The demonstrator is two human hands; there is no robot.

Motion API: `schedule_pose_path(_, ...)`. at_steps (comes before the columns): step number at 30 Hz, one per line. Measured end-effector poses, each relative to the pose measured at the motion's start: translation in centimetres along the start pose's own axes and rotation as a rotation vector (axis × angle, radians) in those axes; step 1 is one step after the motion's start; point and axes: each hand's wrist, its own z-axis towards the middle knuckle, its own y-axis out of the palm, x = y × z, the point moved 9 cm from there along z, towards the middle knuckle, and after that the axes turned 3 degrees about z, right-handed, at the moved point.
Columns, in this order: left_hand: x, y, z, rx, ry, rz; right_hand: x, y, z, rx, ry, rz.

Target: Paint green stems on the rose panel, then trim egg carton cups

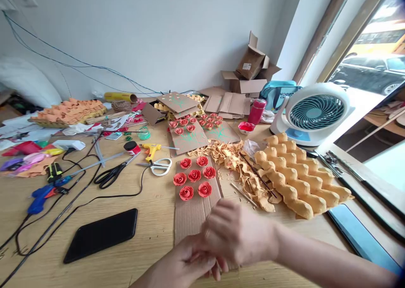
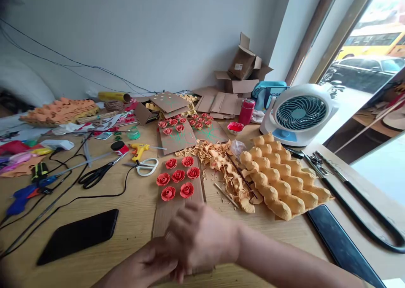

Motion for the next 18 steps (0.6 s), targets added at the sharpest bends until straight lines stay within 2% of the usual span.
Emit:
schedule_pose_path(2, -0.2, -0.5, -0.2, 0.046, 0.007, 0.030, 3.1, -1.6, -2.3, -0.035, 0.194, -0.084)
schedule_pose_path(4, -0.4, -1.6, -0.8, 0.121, 0.026, 0.079, 5.3, -3.2, -4.9, -0.043, 0.328, -0.092)
schedule_pose_path(7, -0.7, -3.8, -2.3, 0.259, 0.058, 0.151, 7.8, -4.7, -8.3, -0.052, 0.465, -0.107)
schedule_pose_path(10, -1.1, -5.6, -4.0, 0.392, 0.087, 0.206, 9.9, -5.3, -10.2, -0.028, 0.555, -0.128)
schedule_pose_path(14, -1.1, -6.8, -5.1, 0.524, 0.163, 0.335, 11.9, -4.2, -9.9, -0.021, 0.603, -0.065)
schedule_pose_path(18, -0.4, -7.1, -5.6, 0.591, 0.287, 0.570, 13.2, -2.2, -6.9, -0.013, 0.599, -0.030)
